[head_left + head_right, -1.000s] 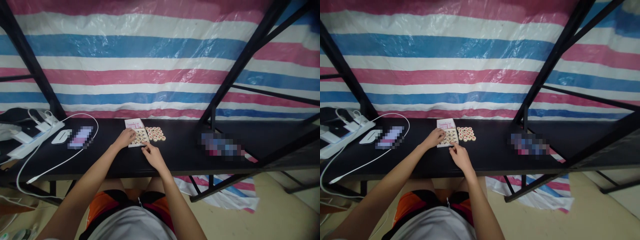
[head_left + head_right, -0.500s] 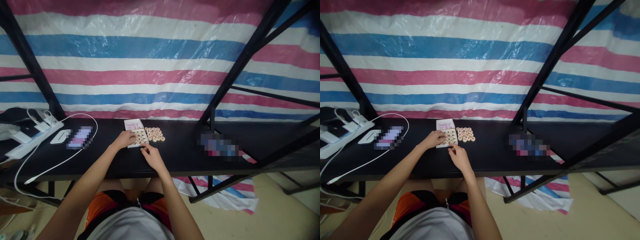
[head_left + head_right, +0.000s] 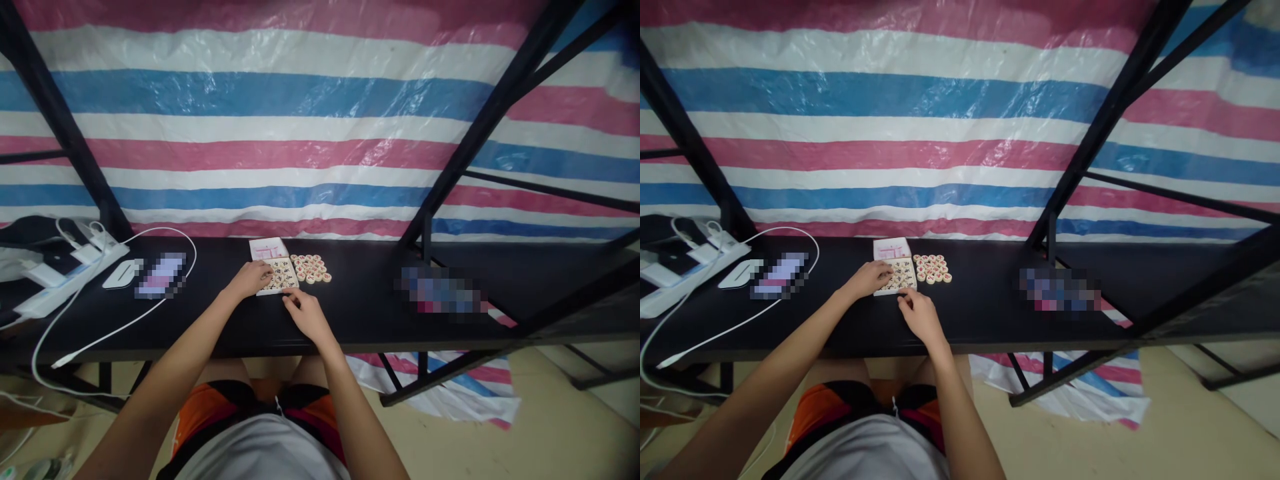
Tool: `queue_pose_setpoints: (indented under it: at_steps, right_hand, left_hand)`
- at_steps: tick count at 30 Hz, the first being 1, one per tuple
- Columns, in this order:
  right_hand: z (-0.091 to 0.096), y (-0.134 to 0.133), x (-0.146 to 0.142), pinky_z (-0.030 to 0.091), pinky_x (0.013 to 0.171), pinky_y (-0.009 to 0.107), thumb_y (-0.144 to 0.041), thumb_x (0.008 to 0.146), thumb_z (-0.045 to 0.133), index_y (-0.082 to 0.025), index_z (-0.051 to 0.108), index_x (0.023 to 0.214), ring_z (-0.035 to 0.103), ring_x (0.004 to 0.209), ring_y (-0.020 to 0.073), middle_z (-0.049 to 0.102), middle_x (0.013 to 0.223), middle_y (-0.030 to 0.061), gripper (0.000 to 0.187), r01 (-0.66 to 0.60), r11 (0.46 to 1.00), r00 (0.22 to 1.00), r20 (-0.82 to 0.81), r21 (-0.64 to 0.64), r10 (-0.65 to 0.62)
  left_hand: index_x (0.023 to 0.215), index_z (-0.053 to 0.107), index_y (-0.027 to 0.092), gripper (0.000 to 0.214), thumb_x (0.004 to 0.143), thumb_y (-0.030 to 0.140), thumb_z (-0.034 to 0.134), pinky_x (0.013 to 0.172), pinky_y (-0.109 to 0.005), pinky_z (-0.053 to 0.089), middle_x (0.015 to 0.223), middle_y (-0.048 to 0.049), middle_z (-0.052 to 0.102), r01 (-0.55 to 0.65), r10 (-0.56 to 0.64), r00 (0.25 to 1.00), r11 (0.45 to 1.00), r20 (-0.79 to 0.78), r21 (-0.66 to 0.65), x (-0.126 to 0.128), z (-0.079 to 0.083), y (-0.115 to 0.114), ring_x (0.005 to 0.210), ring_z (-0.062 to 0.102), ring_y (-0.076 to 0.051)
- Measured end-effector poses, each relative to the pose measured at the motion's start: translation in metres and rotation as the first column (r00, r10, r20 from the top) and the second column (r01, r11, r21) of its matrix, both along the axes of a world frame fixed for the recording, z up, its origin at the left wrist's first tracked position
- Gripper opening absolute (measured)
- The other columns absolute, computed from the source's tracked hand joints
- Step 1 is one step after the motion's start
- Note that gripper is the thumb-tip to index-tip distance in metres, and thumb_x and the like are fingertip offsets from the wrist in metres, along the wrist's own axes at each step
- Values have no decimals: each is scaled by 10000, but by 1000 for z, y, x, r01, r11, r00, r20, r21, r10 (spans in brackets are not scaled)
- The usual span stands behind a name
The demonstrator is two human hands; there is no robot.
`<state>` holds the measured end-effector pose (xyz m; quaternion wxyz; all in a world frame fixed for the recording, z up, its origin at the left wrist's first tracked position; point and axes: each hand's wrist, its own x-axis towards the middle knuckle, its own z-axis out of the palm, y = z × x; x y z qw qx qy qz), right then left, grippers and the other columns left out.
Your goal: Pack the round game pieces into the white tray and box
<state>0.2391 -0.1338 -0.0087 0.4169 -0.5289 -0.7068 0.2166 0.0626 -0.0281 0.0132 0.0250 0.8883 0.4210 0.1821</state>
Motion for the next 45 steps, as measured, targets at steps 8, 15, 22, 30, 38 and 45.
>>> queue_pose_setpoints:
  at_steps: [8,15,22,30,38,45]
  right_hand:
    - [-2,1,0,442,691,254,-281,856,473,-210,646,1003,603,690,157,658,728,6,237,9,1000,1000,5,16,-9]
    - [-3,0,0,442,699,257,-281,861,470,-215,642,1002,604,700,161,661,739,8,232,-1,1000,1000,11,22,1]
    - [-1,0,0,439,713,263,-284,860,471,-215,641,1000,602,705,162,661,735,5,231,5,1000,1000,7,18,-6]
    - [-1,-1,1,433,702,253,-281,856,471,-206,649,992,596,691,154,657,736,7,236,6,1000,1000,14,11,-6]
    - [0,-1,0,431,704,251,-293,861,471,-198,654,991,588,685,150,647,715,7,244,5,1000,1000,-15,7,-5]
    - [1,-1,0,429,702,249,-275,859,481,-199,645,1017,593,693,152,653,737,5,240,9,1000,1000,-16,-5,-9]
  left_hand:
    - [888,689,184,315,872,401,461,925,-416,337,931,-107,683,-94,98,994,992,-51,83,-3,4,-4,976,567,-263]
    - [929,668,171,267,865,306,447,902,-408,341,951,-111,673,-76,92,989,988,-114,138,-2,2,-3,945,585,-257]
    - [931,675,182,235,813,203,473,923,-394,350,970,-86,645,-64,69,996,993,-53,95,-4,1,0,935,586,-232]
    - [986,659,184,283,760,126,498,917,-351,406,990,-71,607,20,-28,995,997,99,78,-3,2,2,980,550,-216]
    - [968,637,163,243,747,167,537,809,-302,455,914,-46,610,-101,85,939,994,332,33,-34,23,-2,852,575,-179]
    - [884,591,187,127,772,213,539,728,-275,450,829,-15,621,-195,236,930,966,281,-167,-46,4,-53,749,580,-161]
